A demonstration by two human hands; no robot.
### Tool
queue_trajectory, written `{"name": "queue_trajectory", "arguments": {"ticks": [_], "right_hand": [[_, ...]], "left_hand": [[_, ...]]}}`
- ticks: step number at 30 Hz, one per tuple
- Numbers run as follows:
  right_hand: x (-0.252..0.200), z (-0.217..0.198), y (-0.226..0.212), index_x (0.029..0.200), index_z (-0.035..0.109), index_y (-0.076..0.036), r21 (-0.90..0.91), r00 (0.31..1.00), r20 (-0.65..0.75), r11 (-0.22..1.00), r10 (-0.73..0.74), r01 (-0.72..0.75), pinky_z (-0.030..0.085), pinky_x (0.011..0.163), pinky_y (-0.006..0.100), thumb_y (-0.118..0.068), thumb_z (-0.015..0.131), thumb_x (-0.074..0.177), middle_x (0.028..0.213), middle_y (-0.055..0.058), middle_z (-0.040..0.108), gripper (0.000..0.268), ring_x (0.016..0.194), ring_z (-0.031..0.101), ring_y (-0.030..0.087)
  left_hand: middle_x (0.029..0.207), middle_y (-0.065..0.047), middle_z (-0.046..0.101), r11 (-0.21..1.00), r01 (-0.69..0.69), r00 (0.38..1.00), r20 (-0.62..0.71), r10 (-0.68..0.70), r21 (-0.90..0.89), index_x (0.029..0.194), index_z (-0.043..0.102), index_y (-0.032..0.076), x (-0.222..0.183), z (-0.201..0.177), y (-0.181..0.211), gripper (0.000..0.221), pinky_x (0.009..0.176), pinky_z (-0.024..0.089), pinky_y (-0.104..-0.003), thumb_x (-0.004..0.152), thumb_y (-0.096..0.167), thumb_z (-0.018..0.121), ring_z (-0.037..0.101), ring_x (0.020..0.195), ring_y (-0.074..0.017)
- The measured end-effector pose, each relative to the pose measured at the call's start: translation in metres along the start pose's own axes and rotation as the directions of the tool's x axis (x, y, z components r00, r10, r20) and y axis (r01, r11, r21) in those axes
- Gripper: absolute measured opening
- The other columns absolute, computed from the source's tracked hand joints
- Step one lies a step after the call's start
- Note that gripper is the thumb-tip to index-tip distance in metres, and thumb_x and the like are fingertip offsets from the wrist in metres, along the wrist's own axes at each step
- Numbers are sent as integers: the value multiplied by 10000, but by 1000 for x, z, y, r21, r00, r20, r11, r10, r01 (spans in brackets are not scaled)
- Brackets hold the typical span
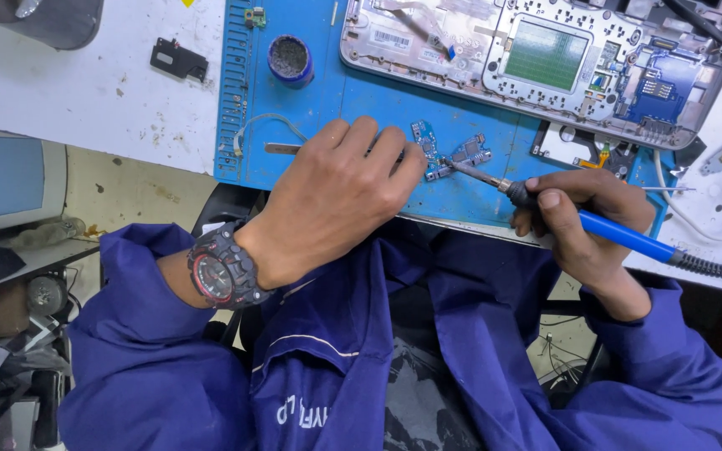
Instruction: Soldering small electronic components onto a circuit board using a soldering iron and tweezers.
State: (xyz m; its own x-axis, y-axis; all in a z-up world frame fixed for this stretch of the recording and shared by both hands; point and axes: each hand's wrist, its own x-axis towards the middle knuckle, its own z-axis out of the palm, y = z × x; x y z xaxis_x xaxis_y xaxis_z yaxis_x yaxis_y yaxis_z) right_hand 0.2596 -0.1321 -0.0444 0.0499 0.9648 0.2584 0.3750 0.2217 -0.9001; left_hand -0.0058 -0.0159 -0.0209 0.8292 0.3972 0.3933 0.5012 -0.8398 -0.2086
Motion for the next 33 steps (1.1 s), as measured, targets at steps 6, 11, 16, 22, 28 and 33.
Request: {"name": "queue_trajectory", "arguments": {"ticks": [6, 11, 16, 22, 28, 33], "right_hand": [[1, 0, -2, 1021, 608, 100, -7, 1000, 9, 1000, -1, 1, 535, 503, 264, -157, 553, 1084, 699, 215, 646, 270, 579, 698, 239], [0, -1, 0, 1016, 615, 100, -21, 1000, 8, 1000, -19, 19, 560, 537, 278, -131, 574, 1075, 723, 218, 656, 242, 600, 713, 248], [-2, -6, -5, 1029, 611, 93, -37, 998, 57, 998, -40, 43, 627, 620, 327, -90, 586, 1066, 824, 248, 681, 188, 655, 738, 277], [7, -12, -17, 1009, 701, 77, -239, 989, 149, 971, 19, 17, 597, 658, 300, -57, 643, 1050, 910, 222, 741, 151, 730, 759, 258], [9, -9, -11, 1005, 699, 80, -220, 994, 105, 975, 2, 21, 559, 618, 296, -56, 643, 1062, 877, 223, 727, 158, 684, 735, 256], [9, -6, -6, 1010, 657, 82, -159, 998, 59, 987, -16, 25, 574, 637, 304, -71, 610, 1085, 765, 197, 687, 178, 665, 728, 245]], "left_hand": [[752, 29, 469, 1000, 2, 1000, 2, -2, -10, 905, 607, 186, 0, -1, 2, 182, 580, 351, -285, 969, 27, 669, 440, 688, -147], [751, 30, 471, 1000, 8, 1000, -7, -8, -7, 902, 611, 182, 1, -1, 2, 192, 580, 351, -280, 957, 8, 671, 439, 683, -142], [749, 29, 472, 1000, 14, 1000, -7, -14, -4, 907, 618, 180, 2, 0, 2, 185, 579, 353, -281, 955, 11, 673, 440, 684, -146], [747, 25, 468, 1000, 14, 1000, -13, -14, 7, 899, 608, 179, 2, 0, 2, 191, 581, 347, -278, 958, 7, 664, 429, 679, -141], [757, 26, 480, 1000, 25, 1000, -11, -25, 0, 925, 629, 175, 1, 0, 0, 168, 585, 342, -282, 969, 19, 675, 438, 688, -146], [763, 30, 476, 999, 24, 1000, -2, -24, 23, 942, 633, 174, 2, -1, 1, 161, 586, 339, -279, 971, 17, 652, 432, 688, -140]]}}
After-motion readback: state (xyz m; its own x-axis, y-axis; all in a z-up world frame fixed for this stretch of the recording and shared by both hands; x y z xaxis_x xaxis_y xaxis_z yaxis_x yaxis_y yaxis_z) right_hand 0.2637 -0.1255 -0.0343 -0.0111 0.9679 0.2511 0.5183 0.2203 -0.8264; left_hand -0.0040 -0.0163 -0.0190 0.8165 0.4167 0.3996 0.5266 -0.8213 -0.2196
